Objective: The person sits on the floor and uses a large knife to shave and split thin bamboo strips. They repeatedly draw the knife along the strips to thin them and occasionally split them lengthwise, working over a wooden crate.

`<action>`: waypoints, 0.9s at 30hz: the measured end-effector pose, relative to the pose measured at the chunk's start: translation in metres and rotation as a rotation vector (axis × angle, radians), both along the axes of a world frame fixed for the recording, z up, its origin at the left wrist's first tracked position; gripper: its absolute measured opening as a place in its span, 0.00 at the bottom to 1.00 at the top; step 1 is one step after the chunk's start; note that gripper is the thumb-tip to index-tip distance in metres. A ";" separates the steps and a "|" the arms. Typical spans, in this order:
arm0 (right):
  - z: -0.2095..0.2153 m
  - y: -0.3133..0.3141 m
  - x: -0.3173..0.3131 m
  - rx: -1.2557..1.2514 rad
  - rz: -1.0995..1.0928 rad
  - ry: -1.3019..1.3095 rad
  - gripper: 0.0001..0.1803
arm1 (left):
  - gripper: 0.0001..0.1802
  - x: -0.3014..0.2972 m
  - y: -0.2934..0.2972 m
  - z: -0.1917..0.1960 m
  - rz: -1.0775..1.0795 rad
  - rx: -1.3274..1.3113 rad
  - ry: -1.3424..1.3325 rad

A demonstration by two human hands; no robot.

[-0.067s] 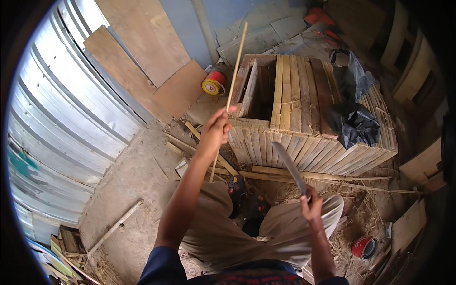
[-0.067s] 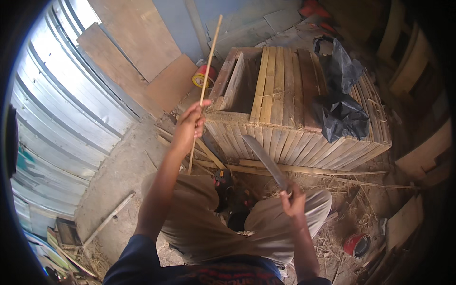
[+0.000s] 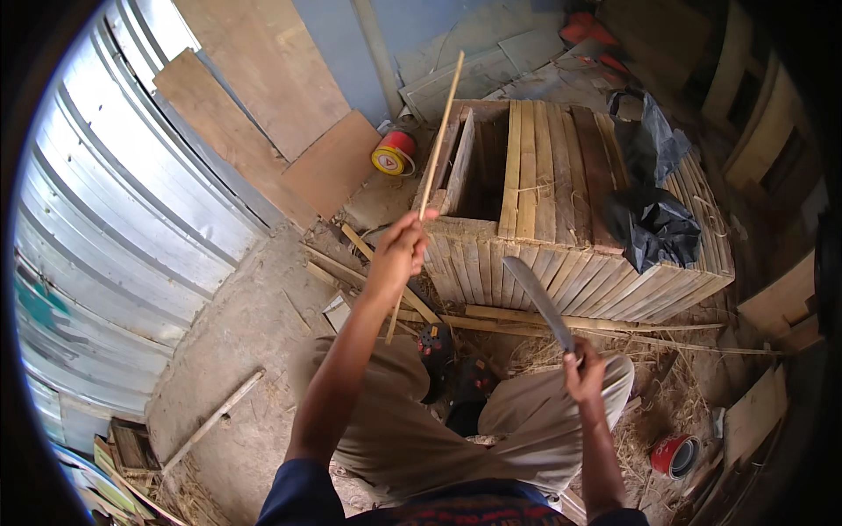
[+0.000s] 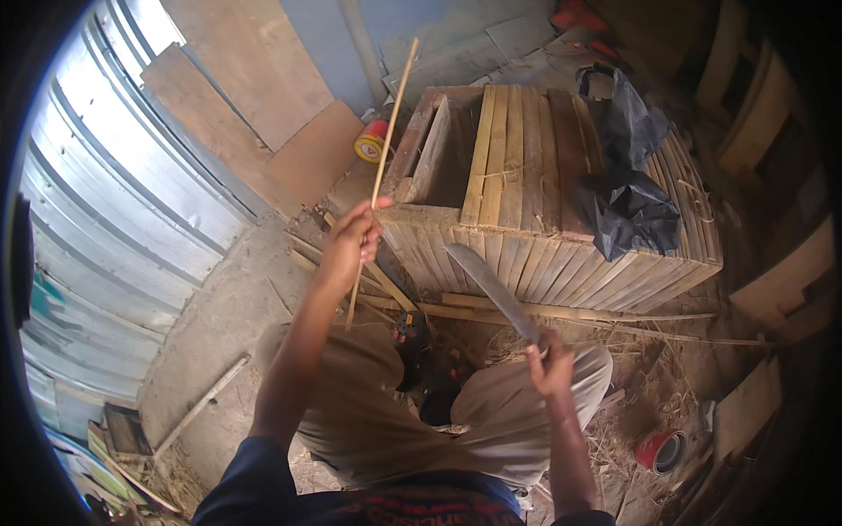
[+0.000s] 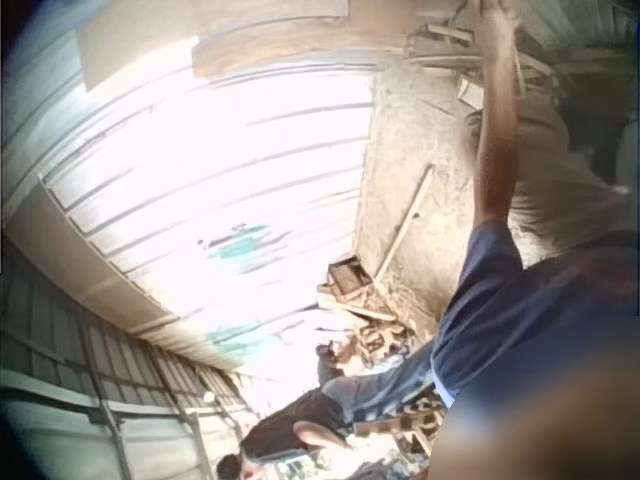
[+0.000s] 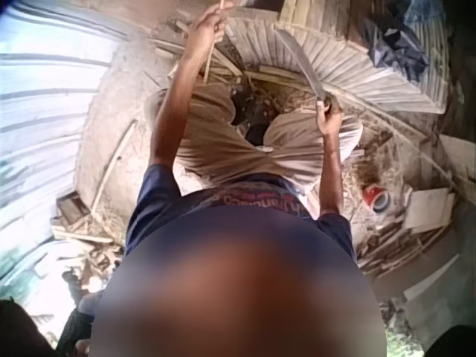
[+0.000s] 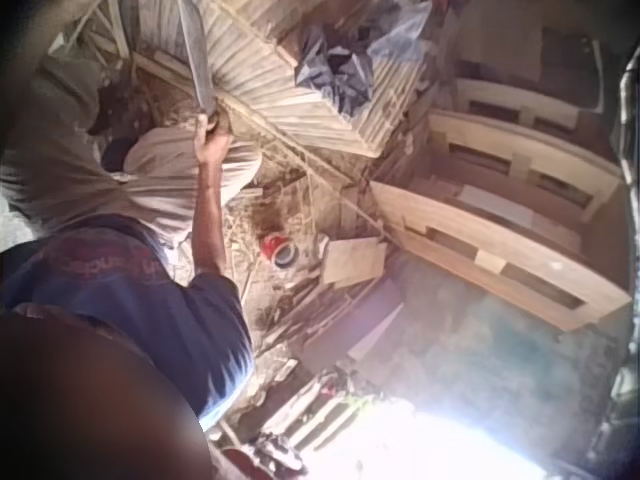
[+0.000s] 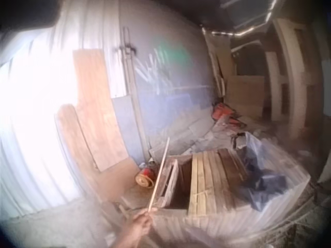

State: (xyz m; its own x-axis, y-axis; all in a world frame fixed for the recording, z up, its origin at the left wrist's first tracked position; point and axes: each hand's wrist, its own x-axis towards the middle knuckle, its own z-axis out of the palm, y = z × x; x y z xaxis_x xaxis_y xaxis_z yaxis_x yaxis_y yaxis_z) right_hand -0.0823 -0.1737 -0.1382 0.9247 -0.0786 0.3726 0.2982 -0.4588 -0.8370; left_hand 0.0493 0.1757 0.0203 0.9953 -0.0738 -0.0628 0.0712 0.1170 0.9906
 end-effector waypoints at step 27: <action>0.082 0.054 0.037 -0.528 0.322 0.172 0.24 | 0.16 -0.117 -0.013 -0.098 -0.049 0.140 -0.093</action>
State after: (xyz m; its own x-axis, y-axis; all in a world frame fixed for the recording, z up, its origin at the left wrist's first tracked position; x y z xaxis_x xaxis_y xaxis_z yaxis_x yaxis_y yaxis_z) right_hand -0.0451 -0.1201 -0.0558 0.9214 0.3665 0.1295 0.3715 -0.7321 -0.5710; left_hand -0.0676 0.1624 -0.0777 0.9928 -0.1190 0.0165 -0.0195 -0.0243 0.9995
